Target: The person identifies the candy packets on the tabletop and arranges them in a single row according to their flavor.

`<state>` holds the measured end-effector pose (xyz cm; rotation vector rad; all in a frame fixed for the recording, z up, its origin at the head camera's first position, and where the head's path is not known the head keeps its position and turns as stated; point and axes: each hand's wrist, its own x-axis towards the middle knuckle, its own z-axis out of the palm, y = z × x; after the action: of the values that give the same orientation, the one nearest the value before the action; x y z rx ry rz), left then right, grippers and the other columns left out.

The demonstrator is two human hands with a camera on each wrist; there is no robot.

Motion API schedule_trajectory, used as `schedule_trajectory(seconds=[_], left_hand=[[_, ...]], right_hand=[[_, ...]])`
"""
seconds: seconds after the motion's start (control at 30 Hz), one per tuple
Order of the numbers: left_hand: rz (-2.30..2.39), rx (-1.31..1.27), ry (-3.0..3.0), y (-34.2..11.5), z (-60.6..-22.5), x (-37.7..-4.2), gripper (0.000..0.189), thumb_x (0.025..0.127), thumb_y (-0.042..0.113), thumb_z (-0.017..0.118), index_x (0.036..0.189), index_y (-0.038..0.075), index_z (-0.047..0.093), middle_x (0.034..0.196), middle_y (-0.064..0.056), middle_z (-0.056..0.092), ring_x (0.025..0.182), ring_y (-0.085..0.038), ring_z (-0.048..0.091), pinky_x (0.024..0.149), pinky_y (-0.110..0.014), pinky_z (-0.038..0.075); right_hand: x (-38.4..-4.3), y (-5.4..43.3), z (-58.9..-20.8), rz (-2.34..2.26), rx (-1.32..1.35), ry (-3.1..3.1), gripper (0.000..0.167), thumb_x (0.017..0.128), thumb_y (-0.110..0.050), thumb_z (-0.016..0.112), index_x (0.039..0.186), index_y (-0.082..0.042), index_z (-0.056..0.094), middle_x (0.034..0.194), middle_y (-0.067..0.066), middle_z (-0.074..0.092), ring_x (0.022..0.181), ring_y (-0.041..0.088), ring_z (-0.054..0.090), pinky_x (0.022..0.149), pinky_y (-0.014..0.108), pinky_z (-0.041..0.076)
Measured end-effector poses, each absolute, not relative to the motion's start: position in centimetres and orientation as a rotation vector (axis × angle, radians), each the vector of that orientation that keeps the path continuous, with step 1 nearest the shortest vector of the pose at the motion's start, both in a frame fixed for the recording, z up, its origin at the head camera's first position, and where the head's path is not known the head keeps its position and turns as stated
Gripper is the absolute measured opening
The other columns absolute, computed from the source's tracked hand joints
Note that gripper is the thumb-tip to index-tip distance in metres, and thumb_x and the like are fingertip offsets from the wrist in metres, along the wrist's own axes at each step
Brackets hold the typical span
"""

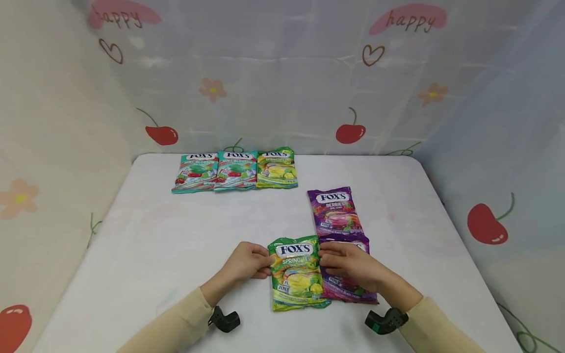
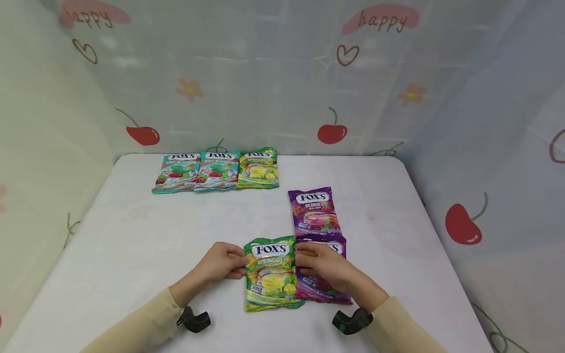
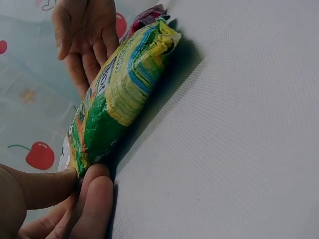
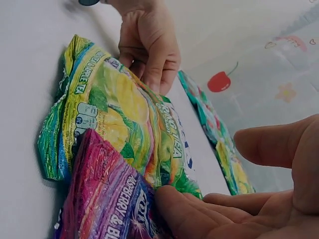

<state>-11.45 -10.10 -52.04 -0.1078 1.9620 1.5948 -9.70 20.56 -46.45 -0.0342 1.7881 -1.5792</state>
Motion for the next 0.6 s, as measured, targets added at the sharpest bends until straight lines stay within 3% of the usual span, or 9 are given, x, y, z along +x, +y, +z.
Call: schedule_trajectory(seconds=[0.27,0.6], left_hand=[[1.632,-0.144,1.975,-10.8,-52.0,-11.5,0.023,0.099,0.013,0.07,0.113,-0.005,0.068,0.08,-0.008,0.074,0.064,-0.012,0.07,0.062,-0.03,0.064],[1.727,-0.16,1.814,-10.8,-52.1,-11.1,0.031,0.103,0.012,0.062,0.126,-0.009,0.062,0.092,-0.011,0.076,0.066,-0.013,0.072,0.066,-0.034,0.065]], right_hand=[[-10.0,19.4,-46.8,-1.592,-0.033,1.723,0.077,0.108,-0.027,0.056,0.16,0.01,0.013,0.168,0.031,0.015,0.152,0.046,0.03,0.118,0.051,0.041],[-10.0,18.6,-47.5,-1.703,0.012,1.677,0.076,0.109,-0.022,0.053,0.162,0.008,0.007,0.166,0.032,0.02,0.152,0.048,0.03,0.119,0.058,0.037]])
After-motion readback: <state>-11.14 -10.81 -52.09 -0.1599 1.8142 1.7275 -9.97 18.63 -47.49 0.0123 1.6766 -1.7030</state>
